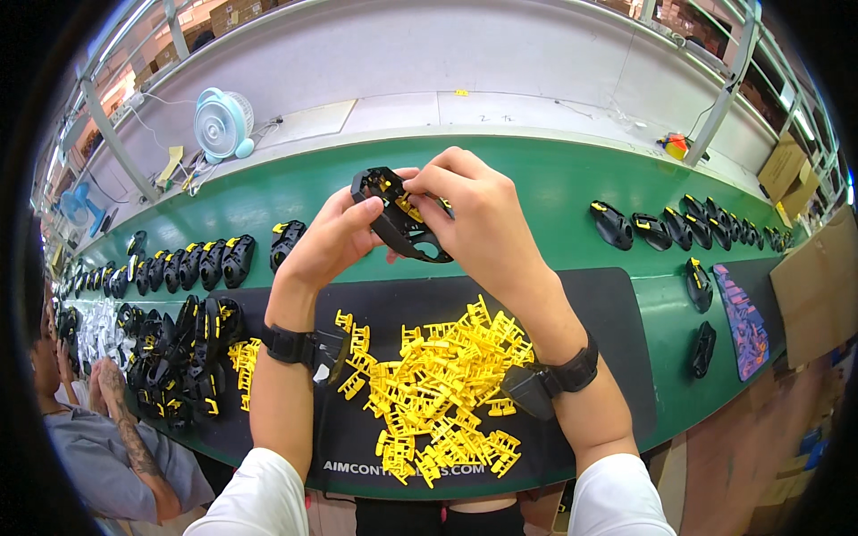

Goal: Insert small yellow plastic components into black computer mouse housings.

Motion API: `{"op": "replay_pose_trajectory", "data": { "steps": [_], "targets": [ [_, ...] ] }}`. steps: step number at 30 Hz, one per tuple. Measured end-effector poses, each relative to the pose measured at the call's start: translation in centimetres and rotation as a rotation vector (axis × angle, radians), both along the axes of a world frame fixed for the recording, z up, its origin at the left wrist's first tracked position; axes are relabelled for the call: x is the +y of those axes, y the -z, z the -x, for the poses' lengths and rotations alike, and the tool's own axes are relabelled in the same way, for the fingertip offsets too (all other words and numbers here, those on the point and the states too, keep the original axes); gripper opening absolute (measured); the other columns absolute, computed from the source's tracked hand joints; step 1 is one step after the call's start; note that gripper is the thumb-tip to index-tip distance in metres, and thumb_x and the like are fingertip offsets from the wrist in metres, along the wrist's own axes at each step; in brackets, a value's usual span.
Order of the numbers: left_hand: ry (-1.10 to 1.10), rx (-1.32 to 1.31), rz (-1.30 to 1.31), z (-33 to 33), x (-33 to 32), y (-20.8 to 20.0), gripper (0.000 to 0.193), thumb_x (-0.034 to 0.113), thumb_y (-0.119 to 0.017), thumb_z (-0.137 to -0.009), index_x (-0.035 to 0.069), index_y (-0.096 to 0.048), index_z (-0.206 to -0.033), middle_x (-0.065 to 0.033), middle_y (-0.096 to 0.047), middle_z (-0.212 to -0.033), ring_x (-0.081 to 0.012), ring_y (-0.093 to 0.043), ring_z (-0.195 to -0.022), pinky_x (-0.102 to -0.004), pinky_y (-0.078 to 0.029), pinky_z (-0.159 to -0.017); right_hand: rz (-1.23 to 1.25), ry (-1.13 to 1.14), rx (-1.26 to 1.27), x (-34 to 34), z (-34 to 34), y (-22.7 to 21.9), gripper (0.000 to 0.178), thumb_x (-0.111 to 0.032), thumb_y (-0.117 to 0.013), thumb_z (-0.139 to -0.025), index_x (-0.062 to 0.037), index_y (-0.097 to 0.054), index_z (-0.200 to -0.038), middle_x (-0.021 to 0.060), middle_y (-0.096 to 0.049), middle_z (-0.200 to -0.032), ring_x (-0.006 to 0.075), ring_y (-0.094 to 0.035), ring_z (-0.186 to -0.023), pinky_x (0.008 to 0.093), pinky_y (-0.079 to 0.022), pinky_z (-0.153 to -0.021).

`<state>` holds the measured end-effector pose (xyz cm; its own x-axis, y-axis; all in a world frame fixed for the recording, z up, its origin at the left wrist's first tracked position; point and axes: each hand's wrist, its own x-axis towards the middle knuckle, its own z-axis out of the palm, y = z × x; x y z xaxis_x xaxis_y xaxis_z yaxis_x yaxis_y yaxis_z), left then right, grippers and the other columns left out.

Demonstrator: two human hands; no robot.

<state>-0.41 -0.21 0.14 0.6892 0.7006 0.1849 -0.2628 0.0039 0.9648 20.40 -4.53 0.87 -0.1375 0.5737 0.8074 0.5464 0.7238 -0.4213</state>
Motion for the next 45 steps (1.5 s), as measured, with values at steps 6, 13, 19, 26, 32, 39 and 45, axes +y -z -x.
{"op": "replay_pose_trajectory", "data": {
  "steps": [6,13,19,26,32,39,45],
  "targets": [
    [-0.11,-0.01,0.083,-1.6,-0.8,-0.3,0.073,0.058,-0.042,-0.105,0.005,-0.037,-0.155,-0.0091,-0.061,-0.13,-0.0147,-0.066,-0.097,-0.0313,-0.055,-0.071,0.368,-0.282,0.316,1.1,-0.6,0.8,0.019,-0.002,-0.071,-0.089,-0.0036,-0.069,-0.108,0.0021,-0.063,-0.087,0.011,-0.062,-0.077,0.0256,-0.05,-0.072],
    [-0.138,0.005,0.102,-1.8,-1.2,-1.1,0.068,0.06,-0.033,-0.107,0.007,-0.044,-0.148,-0.0078,-0.067,-0.113,-0.0136,-0.067,-0.086,-0.0302,-0.054,-0.06,0.892,-0.659,0.46,1.3,-1.8,0.7,0.023,-0.011,-0.069,-0.098,-0.0038,-0.06,-0.118,0.001,-0.061,-0.109,0.0091,-0.064,-0.099,0.0245,-0.053,-0.084],
    [-0.237,0.086,0.093,-1.0,-0.3,-0.1,0.069,0.068,-0.041,-0.1,0.006,-0.062,-0.122,-0.0027,-0.069,-0.088,-0.0107,-0.064,-0.064,-0.0271,-0.049,-0.048,0.9,-0.611,0.468,0.8,-0.3,0.7,0.017,-0.011,-0.072,-0.096,-0.0101,-0.056,-0.097,-0.0051,-0.057,-0.096,-0.0002,-0.048,-0.074,0.0174,-0.032,-0.055],
    [-0.284,0.107,0.163,-1.2,-0.5,-0.1,0.063,0.066,-0.041,-0.101,0.009,-0.065,-0.116,-0.0009,-0.068,-0.083,-0.0106,-0.064,-0.063,-0.0243,-0.043,-0.042,0.945,-0.605,0.5,1.3,0.2,1.9,0.015,-0.016,-0.077,-0.091,-0.0092,-0.065,-0.096,-0.0053,-0.055,-0.095,0.0011,-0.046,-0.068,0.0183,-0.035,-0.056],
    [0.049,-0.193,0.428,-0.2,0.6,0.4,0.059,0.062,-0.04,-0.102,0.009,-0.066,-0.099,-0.0012,-0.067,-0.078,-0.0105,-0.062,-0.053,-0.0225,-0.044,-0.035,-0.008,-0.311,-0.072,0.0,0.3,0.5,0.026,-0.02,-0.087,-0.077,-0.008,-0.073,-0.095,0.005,-0.068,-0.104,0.02,-0.061,-0.095,0.0331,-0.053,-0.08],
    [0.15,-0.264,0.537,0.7,1.6,1.9,0.062,0.051,-0.035,-0.1,-0.002,-0.066,-0.111,-0.0189,-0.073,-0.088,-0.0145,-0.055,-0.038,-0.0195,-0.04,-0.028,-0.018,-0.269,-0.247,-0.2,1.6,0.6,0.029,-0.02,-0.087,-0.075,-0.0073,-0.073,-0.096,0.0053,-0.071,-0.092,0.0269,-0.061,-0.092,0.037,-0.054,-0.079],
    [0.158,-0.229,0.567,0.7,1.4,1.9,0.061,0.047,-0.034,-0.098,-0.004,-0.065,-0.112,-0.0201,-0.072,-0.088,-0.0162,-0.056,-0.042,-0.02,-0.039,-0.028,0.15,-0.318,-0.19,0.3,1.5,1.5,0.025,-0.017,-0.083,-0.079,-0.0046,-0.07,-0.097,0.008,-0.07,-0.091,0.0284,-0.061,-0.091,0.0375,-0.053,-0.077]
  ]
}}
